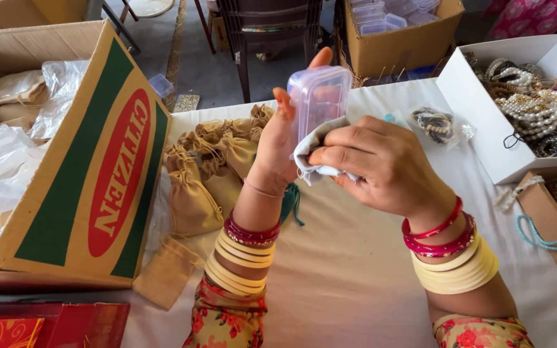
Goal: The recorder is sorting beads and placing them into small plastic boxes and cloth pouches.
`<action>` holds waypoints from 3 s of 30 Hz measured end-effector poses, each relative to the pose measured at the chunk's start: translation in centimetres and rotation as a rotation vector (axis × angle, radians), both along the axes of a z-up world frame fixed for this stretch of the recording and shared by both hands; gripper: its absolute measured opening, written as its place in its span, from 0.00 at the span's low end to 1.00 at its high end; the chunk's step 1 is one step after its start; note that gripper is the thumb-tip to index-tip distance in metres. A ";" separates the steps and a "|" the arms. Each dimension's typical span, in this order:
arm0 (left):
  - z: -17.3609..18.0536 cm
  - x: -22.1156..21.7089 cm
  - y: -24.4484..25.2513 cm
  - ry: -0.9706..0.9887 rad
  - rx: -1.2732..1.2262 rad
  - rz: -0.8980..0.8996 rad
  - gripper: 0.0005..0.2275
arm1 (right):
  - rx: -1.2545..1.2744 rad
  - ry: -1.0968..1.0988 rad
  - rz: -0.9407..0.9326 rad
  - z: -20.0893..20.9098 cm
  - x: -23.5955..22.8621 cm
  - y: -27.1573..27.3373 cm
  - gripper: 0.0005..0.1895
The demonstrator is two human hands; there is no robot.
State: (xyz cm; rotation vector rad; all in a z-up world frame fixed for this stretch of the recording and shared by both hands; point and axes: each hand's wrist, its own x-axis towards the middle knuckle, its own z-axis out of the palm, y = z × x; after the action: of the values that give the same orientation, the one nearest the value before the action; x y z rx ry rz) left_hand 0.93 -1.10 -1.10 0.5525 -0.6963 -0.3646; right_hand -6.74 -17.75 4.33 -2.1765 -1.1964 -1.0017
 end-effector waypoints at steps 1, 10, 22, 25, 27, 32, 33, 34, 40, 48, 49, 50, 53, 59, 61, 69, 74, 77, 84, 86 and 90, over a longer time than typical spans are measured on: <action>0.6 -0.2 0.0 -0.006 0.025 -0.017 0.49 | -0.009 -0.038 -0.017 -0.4 0.3 -0.1 0.16; -1.7 0.3 -1.7 -0.008 0.147 0.002 0.44 | 0.161 -0.120 -0.227 0.7 -0.2 0.4 0.16; -4.1 1.6 -3.3 0.111 0.071 -0.131 0.37 | 0.091 -0.033 -0.346 -0.7 0.2 -2.2 0.12; -5.0 1.8 -4.2 0.181 0.104 -0.154 0.34 | 0.132 -0.056 -0.355 -0.5 0.3 -1.6 0.15; -4.3 1.8 -3.7 0.153 0.036 -0.136 0.34 | 0.081 -0.007 -0.288 -0.3 -0.3 -0.3 0.16; -1.4 2.0 0.2 0.033 -0.086 0.007 0.34 | -0.084 0.159 -0.053 0.3 -0.6 0.5 0.16; -0.4 1.6 0.8 0.031 -0.091 0.019 0.34 | -0.128 0.202 -0.093 0.2 -0.1 -0.2 0.15; 0.5 1.0 1.2 0.035 -0.096 0.025 0.35 | -0.173 0.252 -0.140 0.0 0.1 -0.9 0.14; -1.1 1.8 1.0 -0.045 0.159 -0.253 0.29 | 0.251 0.205 -0.248 1.5 -1.0 -4.1 0.10; -1.9 1.6 0.6 -0.158 0.450 -0.361 0.24 | 0.231 0.550 0.194 0.6 0.2 -5.9 0.11; -1.4 1.5 0.7 -0.174 0.442 -0.319 0.25 | 0.291 0.609 0.266 -0.1 0.9 -6.5 0.10; -0.9 1.4 0.9 -0.174 0.441 -0.316 0.25 | 0.288 0.610 0.268 -1.1 1.6 -6.7 0.10; 0.0 1.4 1.0 -0.069 0.272 -0.218 0.24 | 0.513 0.643 0.363 -3.1 3.2 -6.0 0.10; -2.2 3.2 -0.8 0.141 -0.075 0.212 0.21 | 0.752 0.485 0.261 -4.8 3.0 -0.8 0.18; -1.4 2.3 -0.5 0.054 -0.107 0.406 0.20 | 0.834 0.527 0.306 -4.7 2.4 -0.3 0.23; -0.2 1.8 -1.6 -0.230 0.106 0.769 0.31 | 0.730 0.253 0.157 -3.7 2.2 -0.3 0.23; -0.7 0.3 -2.8 -0.325 0.058 0.821 0.38 | 0.448 -0.157 -0.176 -3.6 0.7 1.9 0.17; -1.4 0.9 -1.9 -0.205 -0.033 0.581 0.43 | 0.197 -0.147 -0.097 -3.1 -0.8 3.9 0.16; -1.5 0.2 -3.5 -0.028 0.070 0.002 0.44 | 0.263 -0.159 -0.265 -2.7 -0.1 2.0 0.10; -0.9 -0.5 -3.7 -0.026 0.146 -0.008 0.45 | 0.321 -0.111 -0.290 -2.2 -0.2 1.4 0.11; 1.3 -0.9 -1.5 0.007 0.072 0.028 0.46 | 0.289 -0.106 -0.274 -2.2 0.4 1.1 0.12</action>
State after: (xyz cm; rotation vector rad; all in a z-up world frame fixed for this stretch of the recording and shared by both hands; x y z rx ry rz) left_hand 0.07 -2.63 0.18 0.6280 -0.6696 -0.3662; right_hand -6.31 -16.63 2.12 -2.1095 -0.7503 -1.3281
